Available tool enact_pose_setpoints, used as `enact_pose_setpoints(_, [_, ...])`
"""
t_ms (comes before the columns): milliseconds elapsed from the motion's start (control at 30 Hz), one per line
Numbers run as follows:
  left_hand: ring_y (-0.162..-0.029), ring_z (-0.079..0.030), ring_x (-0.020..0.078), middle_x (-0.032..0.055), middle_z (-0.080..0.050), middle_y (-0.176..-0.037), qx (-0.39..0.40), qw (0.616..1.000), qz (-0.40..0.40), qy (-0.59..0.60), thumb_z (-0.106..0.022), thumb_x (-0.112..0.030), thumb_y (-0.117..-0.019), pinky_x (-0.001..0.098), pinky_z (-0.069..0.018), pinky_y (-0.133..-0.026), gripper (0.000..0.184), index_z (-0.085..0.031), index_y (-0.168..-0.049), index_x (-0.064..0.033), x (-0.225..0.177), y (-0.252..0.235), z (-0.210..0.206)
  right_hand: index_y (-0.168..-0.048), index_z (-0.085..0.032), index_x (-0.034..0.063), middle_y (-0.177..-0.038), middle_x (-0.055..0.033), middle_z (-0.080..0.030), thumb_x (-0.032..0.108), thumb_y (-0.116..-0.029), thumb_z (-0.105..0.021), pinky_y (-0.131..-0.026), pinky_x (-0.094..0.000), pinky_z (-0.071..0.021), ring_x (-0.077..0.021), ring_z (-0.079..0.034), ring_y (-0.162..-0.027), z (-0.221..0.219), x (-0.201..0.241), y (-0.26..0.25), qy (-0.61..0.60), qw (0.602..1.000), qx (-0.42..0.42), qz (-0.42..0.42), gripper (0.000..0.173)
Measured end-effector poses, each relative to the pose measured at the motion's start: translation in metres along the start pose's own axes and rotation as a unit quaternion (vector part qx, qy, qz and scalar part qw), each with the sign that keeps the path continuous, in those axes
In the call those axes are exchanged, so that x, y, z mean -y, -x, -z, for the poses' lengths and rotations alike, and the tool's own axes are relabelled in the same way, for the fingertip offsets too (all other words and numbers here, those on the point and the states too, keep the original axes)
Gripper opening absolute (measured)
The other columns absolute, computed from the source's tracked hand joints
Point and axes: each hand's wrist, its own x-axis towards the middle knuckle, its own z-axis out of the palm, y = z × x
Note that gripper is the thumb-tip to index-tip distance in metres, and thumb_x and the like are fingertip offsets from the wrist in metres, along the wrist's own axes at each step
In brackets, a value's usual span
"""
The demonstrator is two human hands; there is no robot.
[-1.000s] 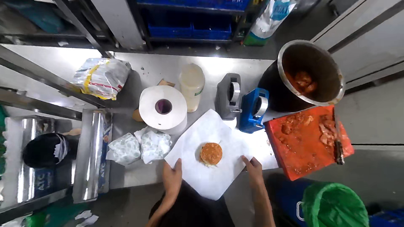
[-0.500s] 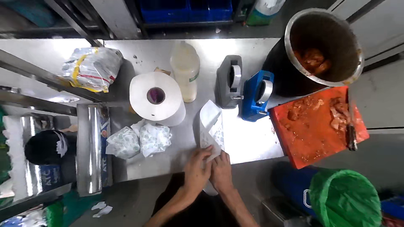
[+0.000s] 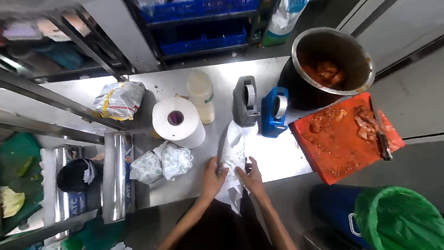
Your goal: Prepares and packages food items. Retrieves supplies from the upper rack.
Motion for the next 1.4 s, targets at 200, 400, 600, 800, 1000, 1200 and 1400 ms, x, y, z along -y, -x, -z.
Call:
enact_pose_setpoints(200, [-0.129,-0.056,0.0403,0.0258,-0.059,-0.138,0.114,0.983,-0.074,-0.127,-0.076,-0.035,-0.0928,0.0585,-0.0425,-0.111,0.072,-0.047,-0.149,-0.0006,-0.009,-0.046,0.022,-0.117,-0.069,-0.0005,-0.105,-0.017,-0.072,0.027,-0.1094,-0.048,-0.087,-0.0499,-0.056,-0.0259,-0.07,-0.094,0.004,-0.008,-0.017,-0.058,0.997,-0.021,0.045,0.035])
enact_pose_setpoints(400, [-0.135,-0.053,0.0327,0.0137,-0.059,-0.145,0.171,0.953,-0.236,-0.089,-0.07,-0.012,-0.0964,0.0541,-0.0382,-0.116,0.044,-0.062,-0.14,-0.0087,-0.012,-0.05,0.023,-0.131,-0.059,-0.0026,-0.108,-0.0189,-0.068,0.021,-0.1006,-0.065,-0.086,-0.0445,-0.055,-0.0234,-0.066,-0.093,0.007,0.042,-0.108,-0.115,0.989,0.089,0.039,0.039])
enact_pose_setpoints(600, [-0.116,-0.063,0.0372,0.0238,-0.062,-0.13,0.043,0.993,-0.102,-0.037,-0.078,-0.016,-0.0895,0.0556,-0.0524,-0.099,0.056,-0.054,-0.137,0.0003,-0.005,-0.038,0.01,-0.123,-0.069,0.0016,-0.123,-0.0118,-0.071,0.009,-0.1051,-0.052,-0.093,-0.0419,-0.0561,-0.0196,-0.069,-0.106,0.023,0.038,-0.04,-0.014,0.945,0.146,0.294,0.026])
enact_pose_setpoints(800, [-0.101,-0.067,0.0369,0.0232,-0.066,-0.115,0.062,0.998,0.006,-0.012,-0.068,-0.016,-0.0963,0.0553,-0.0552,-0.086,0.039,-0.057,-0.132,-0.0036,0.002,-0.025,0.023,-0.133,-0.069,0.0099,-0.148,-0.0073,-0.059,0.003,-0.0985,-0.051,-0.122,-0.0495,-0.0364,-0.0247,-0.047,-0.145,-0.019,-0.053,0.013,0.239,0.859,0.003,0.454,0.039])
enact_pose_setpoints(1000, [-0.13,-0.057,0.0354,0.0204,-0.057,-0.142,0.139,0.975,0.023,-0.173,-0.058,-0.045,-0.1028,0.056,-0.0457,-0.109,0.06,-0.05,-0.148,-0.0054,-0.014,-0.013,0.016,-0.11,-0.079,0.0123,-0.13,-0.0011,-0.071,0.006,-0.094,-0.055,-0.113,-0.0485,-0.0451,-0.0205,-0.06,-0.131,-0.003,-0.021,0.013,0.172,0.916,-0.006,0.362,0.03])
enact_pose_setpoints(1200, [-0.131,-0.055,0.0322,0.0112,-0.065,-0.133,0.198,0.862,-0.322,-0.338,-0.067,-0.012,-0.0962,0.0537,-0.0412,-0.112,0.028,-0.073,-0.123,-0.0139,-0.059,-0.061,-0.014,-0.155,-0.041,0.0084,-0.14,-0.0189,-0.06,0.018,-0.0881,-0.073,-0.104,-0.0587,-0.0477,-0.0371,-0.059,-0.126,0.032,-0.005,-0.035,0.188,0.959,0.062,0.205,0.075])
enact_pose_setpoints(1400, [-0.123,-0.061,0.0268,0.0122,-0.065,-0.132,-0.021,0.978,-0.157,-0.138,-0.062,-0.038,-0.0994,0.0469,-0.0505,-0.105,0.043,-0.065,-0.13,-0.0078,-0.022,0.011,-0.002,-0.152,-0.041,0.0063,-0.116,-0.018,-0.069,0.043,-0.0902,-0.071,-0.092,-0.0512,-0.0553,-0.0296,-0.069,-0.1,0.028,-0.033,-0.006,0.082,0.995,0.046,-0.011,0.078])
